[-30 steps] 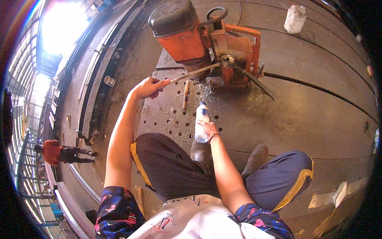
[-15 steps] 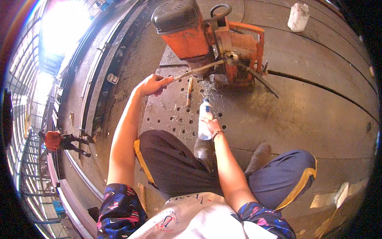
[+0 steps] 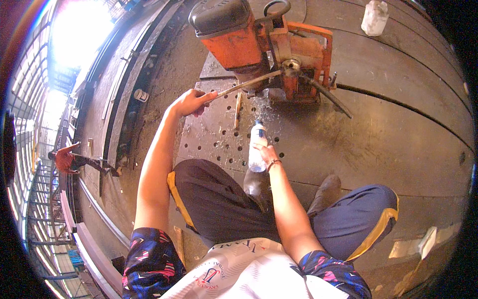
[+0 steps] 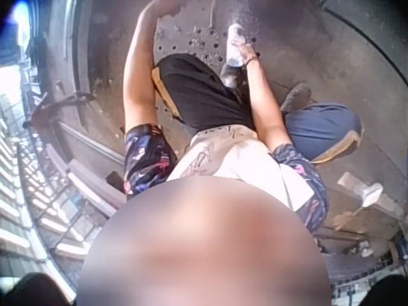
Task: The person operates a portable drill machine to create holes in a large metal sheet. They repeatedly start and stop the drill, reposition it, and pour water from a plastic bottle onto the drilling area to cool the bit and reduce debris.
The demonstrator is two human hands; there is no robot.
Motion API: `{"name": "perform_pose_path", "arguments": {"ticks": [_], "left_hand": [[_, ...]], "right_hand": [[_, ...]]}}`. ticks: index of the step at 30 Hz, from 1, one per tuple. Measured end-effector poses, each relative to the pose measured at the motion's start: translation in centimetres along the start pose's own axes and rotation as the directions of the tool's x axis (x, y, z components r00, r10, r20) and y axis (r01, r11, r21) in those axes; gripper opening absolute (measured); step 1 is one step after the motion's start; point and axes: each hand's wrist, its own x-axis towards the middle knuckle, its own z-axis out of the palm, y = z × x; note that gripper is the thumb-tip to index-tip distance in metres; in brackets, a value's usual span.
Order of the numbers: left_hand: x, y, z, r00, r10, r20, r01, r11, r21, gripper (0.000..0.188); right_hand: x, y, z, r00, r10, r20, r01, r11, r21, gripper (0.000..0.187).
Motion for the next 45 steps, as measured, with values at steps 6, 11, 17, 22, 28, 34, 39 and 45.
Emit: {"name": "perform_pose_path", "arguments": {"ticks": [6,11,17,22,28,34,39,45], "left_hand": [[0.1,-0.2,0.2,1.000,0.003,0.000,-0.003,1.000,-0.002,0.079],[-0.1,-0.1,0.3,1.000,0.006,-0.006,-0.006,1.000,-0.008,0.079],[0.1,0.1,0.2,1.000,-0.010,0.008,0.010,1.000,-0.005,0.086],[0.2,-0.3,0.4,1.000,-0.020,-0.002,0.020,1.000,-0.001,0.081],[0.2,-0.3,0.4,1.000,-0.005,-0.006,0.005,1.000,-0.003,0.081],[0.2,-0.3,0.5,1.000,-0.012,-0.003,0.012,1.000,-0.003,0.082],[0.3,-0.4,0.5,1.000,-0.012,-0.010,0.012,1.000,-0.012,0.081],[0.4,-0.7,0.6,1.000,-0.012,-0.007,0.012,0.999,-0.034,0.080]], "right_hand": [[-0.6,-0.4,0.2,1.000,0.010,0.009,-0.010,1.000,-0.009,0.033],[-1.1,-0.9,0.6,0.999,-0.035,-0.021,0.034,0.999,-0.030,0.036],[-0.5,-0.4,0.2,1.000,-0.018,0.008,0.018,0.999,0.028,0.034],[-1.6,-1.1,0.7,1.000,-0.002,-0.002,0.002,1.000,0.011,0.033],[-1.6,-1.3,0.6,1.000,0.004,-0.005,-0.005,1.000,-0.020,0.034],[-2.1,-1.6,0.8,0.999,0.044,0.021,-0.044,0.999,0.017,0.032],[-1.8,-1.5,0.6,0.998,0.048,0.028,-0.048,0.999,0.012,0.031],[-2.0,-1.6,0.7,0.999,0.039,0.030,-0.039,0.999,0.014,0.033]]}}
